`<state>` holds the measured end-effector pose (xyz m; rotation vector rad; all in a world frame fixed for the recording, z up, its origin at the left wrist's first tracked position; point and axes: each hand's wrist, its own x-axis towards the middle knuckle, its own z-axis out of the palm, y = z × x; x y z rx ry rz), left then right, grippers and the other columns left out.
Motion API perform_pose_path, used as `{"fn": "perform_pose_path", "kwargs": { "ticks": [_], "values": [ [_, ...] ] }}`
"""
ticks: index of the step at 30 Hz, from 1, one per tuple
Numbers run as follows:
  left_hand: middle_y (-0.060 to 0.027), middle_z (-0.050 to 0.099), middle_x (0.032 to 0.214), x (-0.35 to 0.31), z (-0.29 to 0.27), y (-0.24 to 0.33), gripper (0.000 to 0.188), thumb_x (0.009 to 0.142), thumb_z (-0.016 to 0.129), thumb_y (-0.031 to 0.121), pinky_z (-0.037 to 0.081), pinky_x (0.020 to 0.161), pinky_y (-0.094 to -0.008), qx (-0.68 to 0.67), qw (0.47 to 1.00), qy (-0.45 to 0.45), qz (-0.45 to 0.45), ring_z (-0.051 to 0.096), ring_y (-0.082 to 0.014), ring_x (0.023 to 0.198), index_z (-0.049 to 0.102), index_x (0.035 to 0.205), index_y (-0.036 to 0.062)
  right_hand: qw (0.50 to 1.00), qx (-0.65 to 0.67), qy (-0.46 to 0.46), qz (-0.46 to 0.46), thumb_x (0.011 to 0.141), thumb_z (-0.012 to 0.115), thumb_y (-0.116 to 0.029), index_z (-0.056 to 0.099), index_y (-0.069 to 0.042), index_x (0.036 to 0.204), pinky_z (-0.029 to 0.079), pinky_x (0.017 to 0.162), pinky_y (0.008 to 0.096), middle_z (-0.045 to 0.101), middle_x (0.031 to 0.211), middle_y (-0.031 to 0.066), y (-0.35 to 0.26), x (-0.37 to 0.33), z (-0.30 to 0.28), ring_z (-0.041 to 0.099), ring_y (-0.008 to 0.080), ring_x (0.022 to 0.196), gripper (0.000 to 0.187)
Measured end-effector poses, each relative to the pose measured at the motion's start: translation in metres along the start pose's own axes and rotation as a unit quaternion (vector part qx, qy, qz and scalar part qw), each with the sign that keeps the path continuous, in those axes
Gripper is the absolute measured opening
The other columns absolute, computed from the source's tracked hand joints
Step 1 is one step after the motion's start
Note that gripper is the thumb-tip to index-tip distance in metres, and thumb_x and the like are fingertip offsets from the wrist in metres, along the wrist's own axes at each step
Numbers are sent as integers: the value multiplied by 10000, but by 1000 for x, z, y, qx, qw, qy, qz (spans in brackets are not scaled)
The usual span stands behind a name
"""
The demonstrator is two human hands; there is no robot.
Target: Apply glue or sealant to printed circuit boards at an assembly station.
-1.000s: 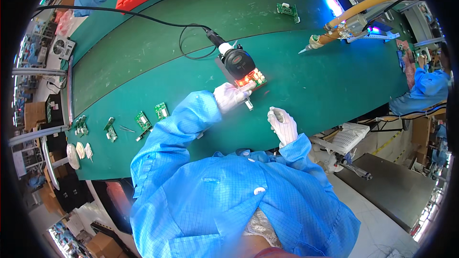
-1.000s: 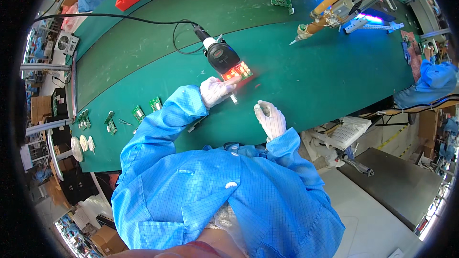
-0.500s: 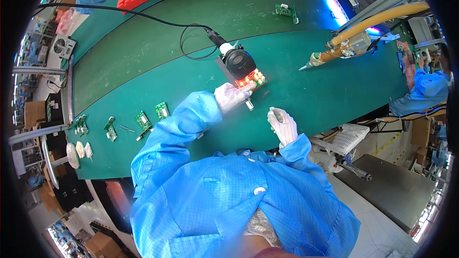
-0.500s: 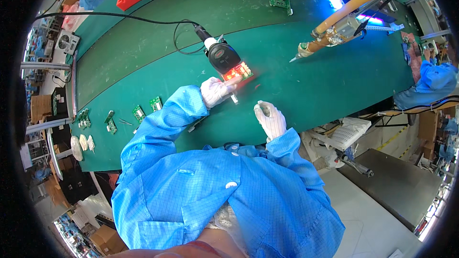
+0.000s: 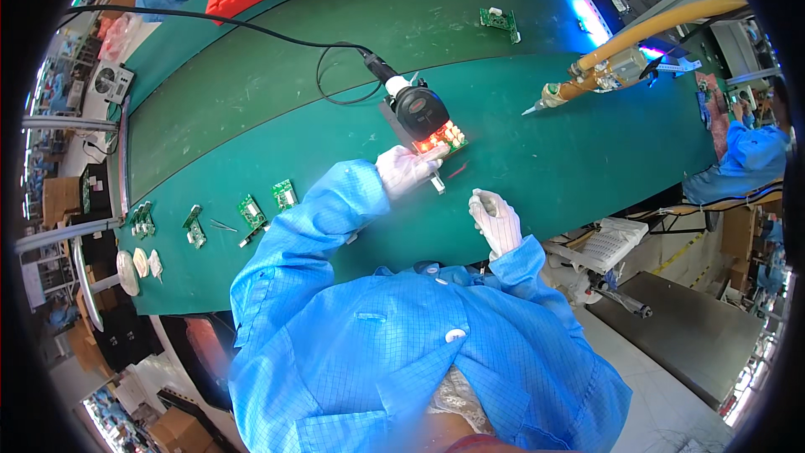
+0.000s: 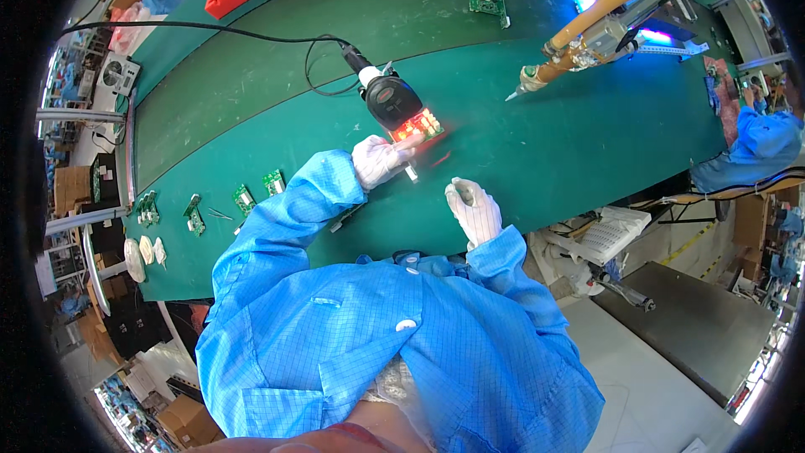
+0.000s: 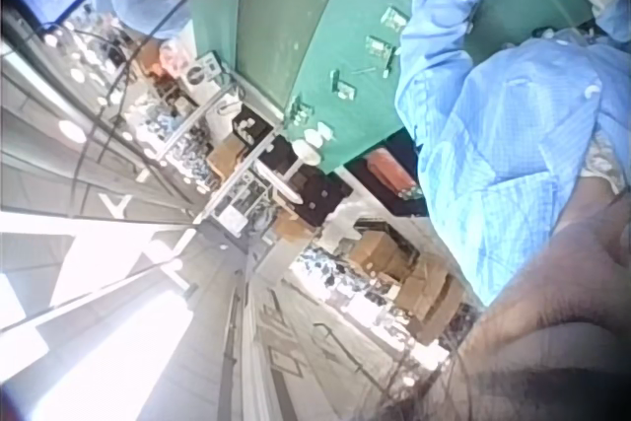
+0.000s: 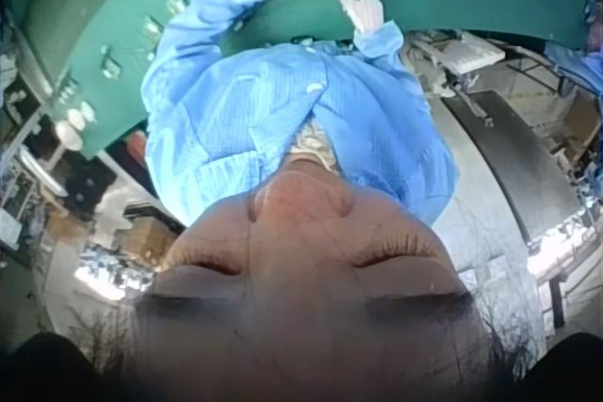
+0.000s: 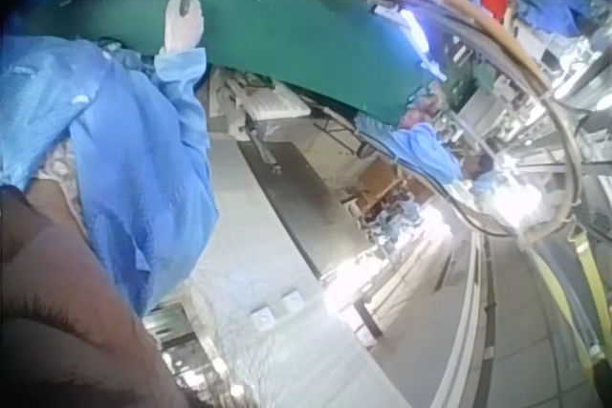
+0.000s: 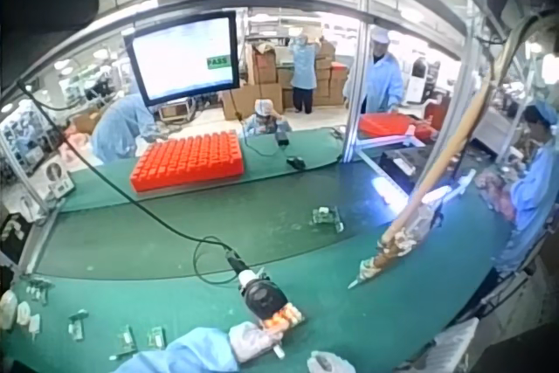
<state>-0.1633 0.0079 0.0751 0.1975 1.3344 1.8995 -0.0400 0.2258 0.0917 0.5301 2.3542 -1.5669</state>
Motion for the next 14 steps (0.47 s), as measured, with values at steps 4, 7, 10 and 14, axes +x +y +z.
{"fn": "perform_pose_path", "kwargs": {
  "ticks": [4,7,10,14],
  "values": [
    [-122,580,1262,4,-3,-11,515,900,567,267,379,1022,-252,51,999,9,16,522,-155,1190,483,1302,-44,1000,-2,-2,-3,892,614,-231,575,-30,1191,446,529,217,650,845,27,-2,-1,1,543,69,614,363],
    [-49,603,1177,7,-14,-43,459,921,560,222,439,874,-245,143,989,23,28,564,-119,1024,488,1336,41,1000,9,20,-10,860,650,-269,621,-31,1103,485,573,275,682,771,84,-6,-2,3,608,128,599,341],
    [-41,595,1181,4,10,-27,450,926,545,243,425,893,-253,183,983,-28,-9,557,-116,1031,497,1334,60,1000,4,6,8,888,613,-215,580,-37,1184,446,525,215,650,844,23,-1,-1,-3,542,68,609,346],
    [-85,561,1255,8,3,-34,483,928,545,258,412,919,-262,152,987,18,-43,563,-148,1047,459,1372,88,1000,-17,1,-25,880,624,-230,580,-56,1192,458,530,223,656,871,25,3,1,2,556,81,615,360]
  ]
}}
